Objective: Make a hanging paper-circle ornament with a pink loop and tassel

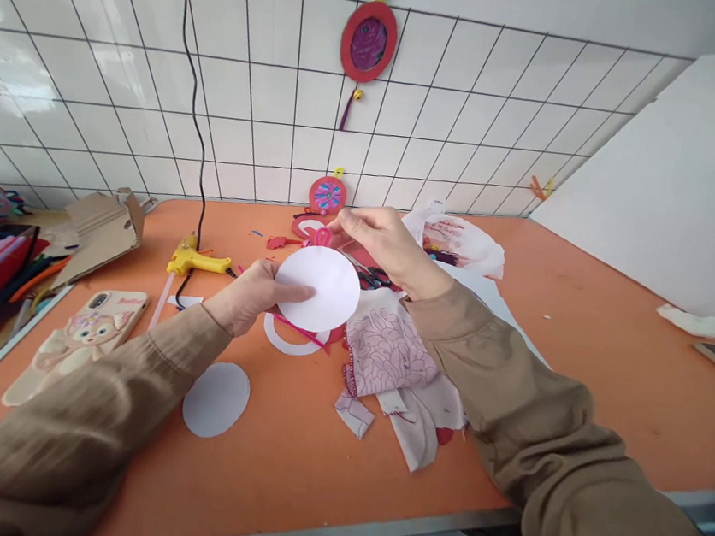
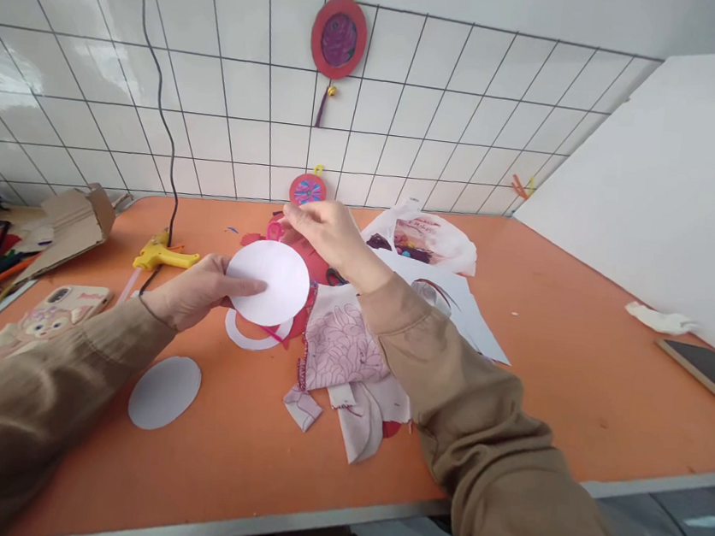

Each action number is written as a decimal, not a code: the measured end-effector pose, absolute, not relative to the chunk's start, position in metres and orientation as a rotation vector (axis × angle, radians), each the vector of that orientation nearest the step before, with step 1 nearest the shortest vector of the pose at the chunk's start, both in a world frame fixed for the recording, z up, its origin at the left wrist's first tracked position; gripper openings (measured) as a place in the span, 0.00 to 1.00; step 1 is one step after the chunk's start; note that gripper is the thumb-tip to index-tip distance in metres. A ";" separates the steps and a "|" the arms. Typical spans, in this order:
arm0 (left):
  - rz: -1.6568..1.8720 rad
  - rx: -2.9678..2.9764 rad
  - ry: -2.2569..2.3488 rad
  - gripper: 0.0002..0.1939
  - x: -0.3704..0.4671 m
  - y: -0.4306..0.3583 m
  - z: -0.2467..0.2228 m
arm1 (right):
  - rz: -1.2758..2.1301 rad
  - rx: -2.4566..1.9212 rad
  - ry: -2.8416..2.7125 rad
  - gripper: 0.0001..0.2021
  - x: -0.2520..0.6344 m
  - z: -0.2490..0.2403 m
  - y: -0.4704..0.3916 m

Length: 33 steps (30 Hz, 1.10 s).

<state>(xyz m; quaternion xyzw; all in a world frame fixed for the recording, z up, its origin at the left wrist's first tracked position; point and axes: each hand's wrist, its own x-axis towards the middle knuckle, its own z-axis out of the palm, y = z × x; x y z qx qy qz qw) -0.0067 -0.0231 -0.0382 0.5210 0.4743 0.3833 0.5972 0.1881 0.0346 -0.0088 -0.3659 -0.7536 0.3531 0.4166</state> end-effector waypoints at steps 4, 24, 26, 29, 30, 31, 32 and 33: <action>1.013 1.120 1.132 0.23 -0.012 -0.014 -0.047 | 1.094 -0.971 -1.946 0.25 0.191 -0.019 0.047; 1.363 1.504 1.015 0.16 -0.016 -0.021 -0.024 | -0.137 -0.612 -2.359 0.10 0.181 -0.025 0.037; 1.409 1.560 1.041 0.14 -0.017 -0.024 -0.017 | -0.169 -0.601 -2.364 0.10 0.181 -0.025 0.036; 1.435 1.602 1.066 0.12 -0.018 -0.027 -0.010 | -0.127 -0.581 -2.355 0.09 0.180 -0.026 0.035; 1.426 1.603 1.076 0.12 -0.018 -0.027 -0.009 | -0.107 -0.581 -2.348 0.09 0.180 -0.026 0.035; 1.417 1.603 1.087 0.12 -0.019 -0.027 -0.008 | -0.091 -0.586 -2.343 0.08 0.180 -0.026 0.034; 1.410 1.605 1.102 0.12 -0.020 -0.026 -0.008 | -0.079 -0.596 -2.342 0.08 0.179 -0.026 0.033; 1.408 1.605 1.120 0.12 -0.020 -0.026 -0.008 | -0.069 -0.608 -2.343 0.09 0.179 -0.026 0.033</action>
